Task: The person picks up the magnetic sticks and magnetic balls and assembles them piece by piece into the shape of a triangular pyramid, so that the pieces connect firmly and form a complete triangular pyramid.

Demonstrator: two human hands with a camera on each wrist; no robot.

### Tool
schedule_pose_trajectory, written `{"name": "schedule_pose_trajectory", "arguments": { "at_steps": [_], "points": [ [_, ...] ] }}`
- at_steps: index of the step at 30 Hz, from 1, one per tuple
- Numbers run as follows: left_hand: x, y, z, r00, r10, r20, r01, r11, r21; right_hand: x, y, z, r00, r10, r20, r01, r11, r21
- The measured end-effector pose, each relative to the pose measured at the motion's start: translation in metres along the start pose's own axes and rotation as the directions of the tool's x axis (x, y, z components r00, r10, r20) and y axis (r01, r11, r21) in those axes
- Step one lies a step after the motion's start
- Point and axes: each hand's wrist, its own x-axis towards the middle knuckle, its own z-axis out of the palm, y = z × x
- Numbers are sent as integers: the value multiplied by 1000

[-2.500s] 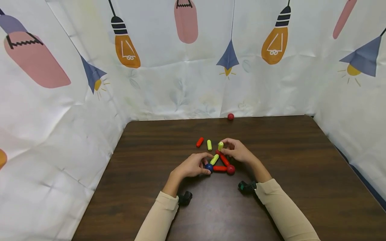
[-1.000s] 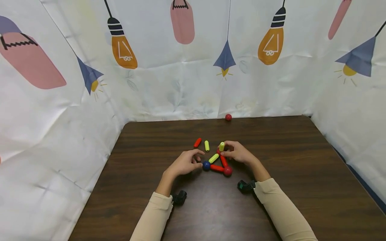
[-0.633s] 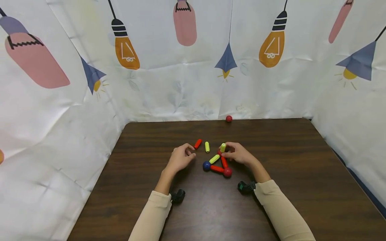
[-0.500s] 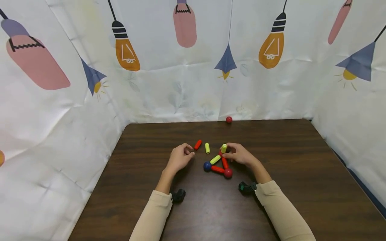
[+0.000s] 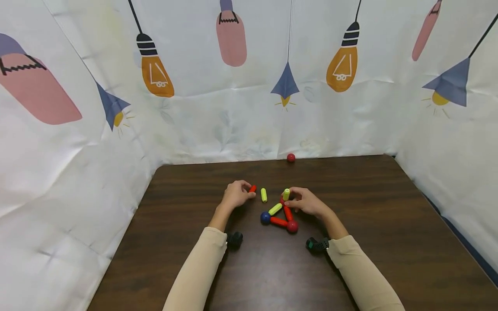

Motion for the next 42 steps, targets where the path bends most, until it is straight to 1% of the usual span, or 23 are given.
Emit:
{"name": "schedule_pose_trajectory", "arguments": {
  "at_steps": [3, 5, 7, 10, 14, 16, 20, 22, 24, 27, 31, 36, 42],
  "points": [
    [5, 1, -2, 999, -39, 3, 39, 999, 28, 2, -1, 3, 1000, -9, 8, 9, 1000, -2],
    [6, 2, -4, 999, -46, 9, 46, 998, 46, 3, -2, 4, 1000, -11, 3, 11, 1000, -3],
    [7, 2, -5, 999, -42, 28, 40, 998, 53, 3, -1, 4, 1000, -9, -4, 9, 1000, -2],
    [4, -1, -8, 998, -14, 62, 13, 1000, 11, 3, -1, 5, 1000, -10, -10, 10, 1000, 7],
    [-6, -9, -12, 996, 35, 81, -27, 995, -91, 2, -1, 5, 1000, -22, -6, 22, 1000, 6],
    [-12, -12, -14, 996, 57, 71, -48, 990, -130, 2, -3, 7, 1000, -20, -5, 19, 1000, -7],
    [-26, -14, -13, 992, 120, 23, -114, 976, -184, 2, -3, 7, 1000, -5, -9, 5, 1000, -7],
    [-34, -14, -11, 987, 158, -4, -156, 968, -199, 3, 0, 6, 1000, -2, -8, 2, 1000, -5],
    [-41, -13, -10, 982, 188, -18, -188, 959, -210, 2, 0, 5, 1000, 0, -7, 0, 1000, -2],
    [-51, -10, -9, 971, 237, -27, -237, 945, -225, 1, 1, 4, 1000, 1, -8, -1, 1000, 0],
    [-62, -7, -9, 954, 300, -22, -296, 926, -234, 2, 1, 4, 1000, 16, -15, -16, 1000, -7],
    [-69, -2, -7, 936, 351, -2, -342, 912, -224, 0, 1, 5, 998, 54, -16, -54, 998, -17],
    [-72, 5, -3, 916, 401, -5, -393, 894, -215, 1, 1, 4, 1000, 26, 1, -26, 1000, -18]
  ]
}}
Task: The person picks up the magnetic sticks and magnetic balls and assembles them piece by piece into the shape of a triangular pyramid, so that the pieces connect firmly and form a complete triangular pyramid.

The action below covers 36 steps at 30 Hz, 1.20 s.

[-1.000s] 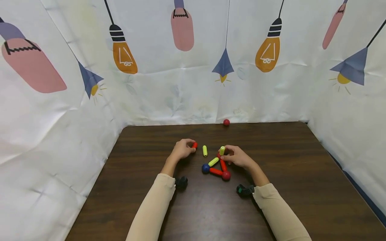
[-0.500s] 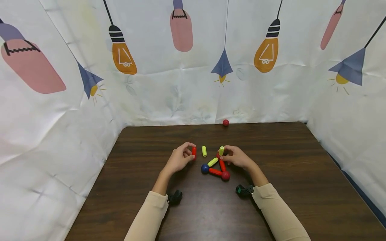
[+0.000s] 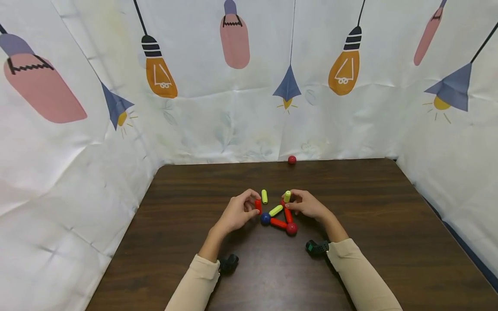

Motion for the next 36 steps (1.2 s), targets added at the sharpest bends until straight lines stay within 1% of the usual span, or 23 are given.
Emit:
{"name": "schedule_pose_trajectory", "arguments": {
  "at_steps": [6, 9, 13, 23, 30, 36],
  "points": [
    [3, 1, 7, 1000, 12, 9, -12, 1000, 29, 0, 1, -2, 1000, -18, 8, 18, 1000, -21],
    [4, 2, 8, 1000, 18, 2, -18, 999, 48, -1, 0, -3, 1000, -26, 7, 27, 999, -17],
    [3, 3, 10, 1000, 20, 6, -20, 998, 66, -3, -3, -3, 1000, -18, 10, 18, 1000, 2],
    [1, 8, 14, 999, 29, 32, -31, 997, 66, -3, -3, -3, 1000, -20, 15, 20, 1000, -4],
    [-1, 11, 20, 995, 85, 52, -88, 993, 73, -2, -1, -4, 999, -9, 45, 11, 999, -33],
    [3, 13, 19, 993, 108, 50, -113, 987, 112, -2, 0, -9, 998, -39, 57, 42, 997, -62]
  ]
}}
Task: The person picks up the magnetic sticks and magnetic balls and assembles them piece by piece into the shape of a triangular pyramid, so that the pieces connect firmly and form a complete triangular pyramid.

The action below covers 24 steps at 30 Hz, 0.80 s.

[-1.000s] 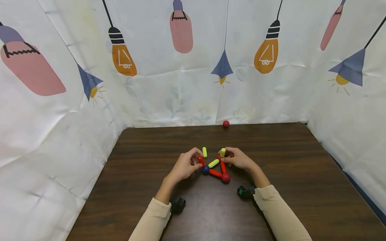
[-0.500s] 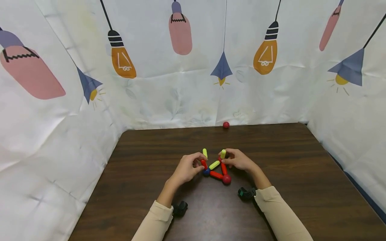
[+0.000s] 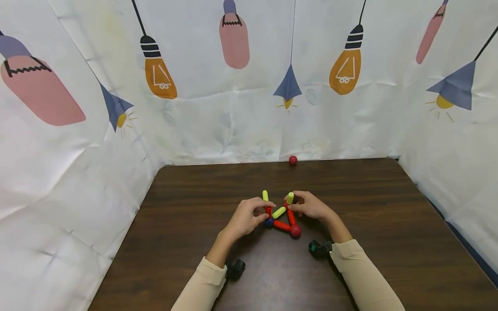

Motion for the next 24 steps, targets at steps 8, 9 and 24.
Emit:
{"name": "schedule_pose_trajectory", "arguments": {
  "at_steps": [8, 9, 24],
  "points": [
    [7, 4, 1, 1000, 16, 23, -17, 1000, 17, -5, 1, -8, 1000, 6, -6, -6, 1000, 22],
    [8, 5, 2, 999, 14, 30, -14, 1000, 9, -6, 2, -10, 1000, 10, -5, -10, 1000, 21],
    [4, -12, -7, 994, -102, -46, 100, 994, -48, -12, 17, -35, 998, 50, -47, -50, 999, -5]
  ]
}}
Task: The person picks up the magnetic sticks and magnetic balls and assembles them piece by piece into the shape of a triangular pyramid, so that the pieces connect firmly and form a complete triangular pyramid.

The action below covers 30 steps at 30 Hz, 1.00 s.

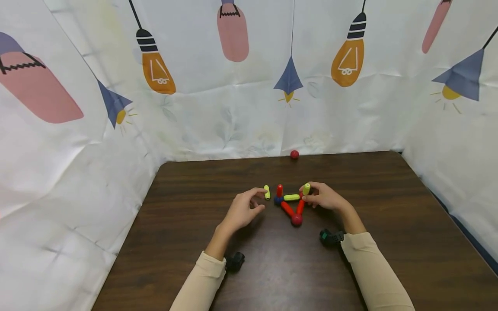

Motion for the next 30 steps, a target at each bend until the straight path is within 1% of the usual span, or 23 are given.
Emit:
{"name": "schedule_pose_trajectory", "arguments": {
  "at_steps": [6, 11, 14, 18, 21, 23, 25, 27, 28, 30],
  "points": [
    [-2, -4, -5, 995, -87, -39, 88, 996, 30, -3, 4, -7, 1000, 10, -19, -10, 1000, -1],
    [5, -6, -5, 986, -152, -65, 156, 985, 67, -2, 5, -6, 999, 9, -31, -10, 1000, -11],
    [14, -7, -5, 981, -180, -67, 186, 979, 88, 1, 7, -5, 999, 29, -41, -29, 1000, -5],
    [33, -10, -1, 972, -228, -53, 231, 971, 62, -1, 6, -4, 998, 43, -50, -44, 999, -14],
    [46, -13, 5, 958, -284, -32, 286, 957, 45, -3, 4, -4, 997, 50, -56, -52, 998, -29],
    [53, -15, 10, 946, -324, -16, 325, 944, 54, -3, 4, -3, 997, 54, -58, -56, 998, -33],
    [58, -16, 14, 934, -358, -12, 358, 932, 63, -4, 4, -4, 997, 53, -57, -55, 998, -33],
    [62, -18, 18, 926, -378, -15, 378, 923, 69, -5, 4, -5, 998, 45, -52, -47, 999, -25],
    [63, -18, 19, 924, -383, -19, 383, 921, 71, -5, 4, -5, 998, 41, -49, -42, 999, -21],
    [64, -19, 19, 926, -378, -20, 378, 924, 60, -6, 5, -7, 999, 24, -34, -24, 1000, -15]
  ]
}}
